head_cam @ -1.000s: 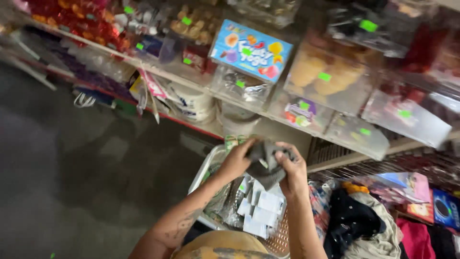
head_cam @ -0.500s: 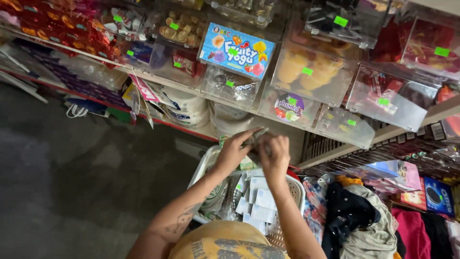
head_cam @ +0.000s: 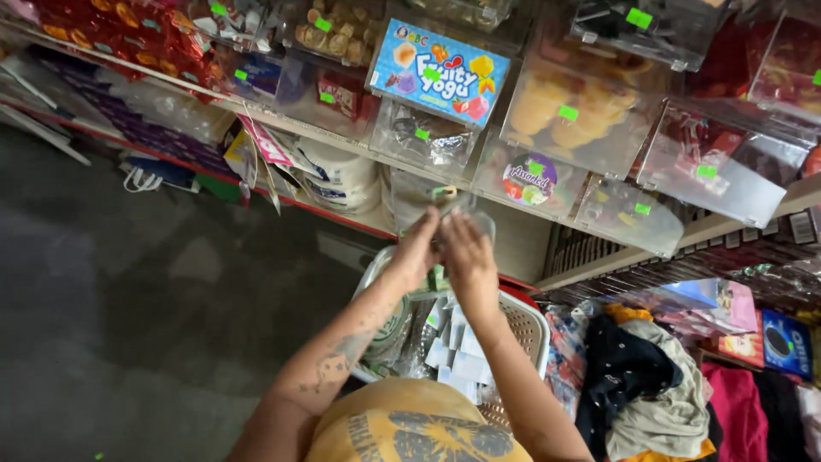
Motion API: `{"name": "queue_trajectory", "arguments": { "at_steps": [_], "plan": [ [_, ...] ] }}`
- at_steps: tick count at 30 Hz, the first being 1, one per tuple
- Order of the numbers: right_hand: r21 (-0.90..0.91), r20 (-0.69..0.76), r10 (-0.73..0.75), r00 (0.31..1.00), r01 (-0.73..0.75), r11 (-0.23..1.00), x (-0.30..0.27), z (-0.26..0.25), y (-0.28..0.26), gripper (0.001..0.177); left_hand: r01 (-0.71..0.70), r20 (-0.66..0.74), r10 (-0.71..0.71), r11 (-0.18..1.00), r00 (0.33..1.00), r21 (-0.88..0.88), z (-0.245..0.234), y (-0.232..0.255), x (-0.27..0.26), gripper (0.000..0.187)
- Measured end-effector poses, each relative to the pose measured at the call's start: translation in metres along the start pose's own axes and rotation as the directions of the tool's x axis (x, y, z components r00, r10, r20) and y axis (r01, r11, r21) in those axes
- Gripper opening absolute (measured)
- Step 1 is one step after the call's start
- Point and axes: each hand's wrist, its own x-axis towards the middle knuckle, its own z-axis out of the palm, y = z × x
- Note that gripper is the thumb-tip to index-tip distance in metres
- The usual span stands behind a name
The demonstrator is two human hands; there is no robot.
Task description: Organizing and applying labels to small boxed merchandise items in a plastic basket.
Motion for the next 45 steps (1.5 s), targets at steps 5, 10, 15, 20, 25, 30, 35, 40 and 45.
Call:
{"name": "queue_trajectory", "arguments": {
  "at_steps": [5, 10, 15, 20, 25, 30, 35, 40, 45],
  "plan": [
    [0.09, 0.106, 0.018, 0.994, -0.028, 0.996, 0.031, -0.058, -0.036, 0.021, -0.073, 0.017, 0.074, 0.997, 0.997, -0.036, -0.035, -0.015, 0.025, 0.074],
    [0.298, -0.074, 0.209, 0.975, -0.178, 0.938, 0.04, -0.035, -0.018, 0.02, -0.015, 0.128, 0.021, 0.999, 0.992, -0.05, -0.042, -0.04, 0.038, 0.082],
    [0.279, 0.122, 0.046, 0.992, -0.078, 0.957, 0.0, -0.018, -0.023, 0.03, -0.006, 0.03, 0.012, 0.977, 0.999, -0.215, -0.033, -0.016, 0.011, 0.074],
    [0.332, 0.214, 0.486, 0.847, -0.531, 0.779, -0.008, -0.029, 0.015, 0.018, -0.1, 0.087, 0.121, 0.973, 0.989, -0.207, -0.026, 0.006, -0.009, 0.07],
    [0.264, 0.283, 0.571, 0.771, -0.635, 0.726, -0.023, -0.006, 0.02, 0.044, -0.327, 0.12, 0.305, 0.893, 0.945, 0.309, -0.021, -0.016, -0.002, 0.082],
    [0.107, 0.145, 0.407, 0.902, -0.423, 0.9, 0.001, -0.037, 0.014, 0.016, -0.449, 0.173, 0.442, 0.658, 0.88, 0.604, -0.056, -0.028, 0.018, 0.052],
    [0.0, 0.118, 0.266, 0.957, -0.268, 0.964, 0.02, -0.022, -0.022, 0.007, -0.529, 0.27, 0.511, 0.474, 0.816, 0.704, -0.038, -0.015, 0.0, 0.05],
    [0.077, 0.124, 0.306, 0.944, -0.317, 0.945, 0.005, -0.01, -0.003, 0.005, -0.56, 0.318, 0.577, 0.306, 0.752, 0.769, -0.049, -0.02, 0.007, 0.048],
    [0.292, 0.253, 0.337, 0.907, -0.404, 0.867, 0.01, -0.019, -0.005, 0.006, -0.35, 0.036, 0.493, 0.562, 0.869, 0.749, -0.038, -0.004, 0.0, 0.037]
  ]
}}
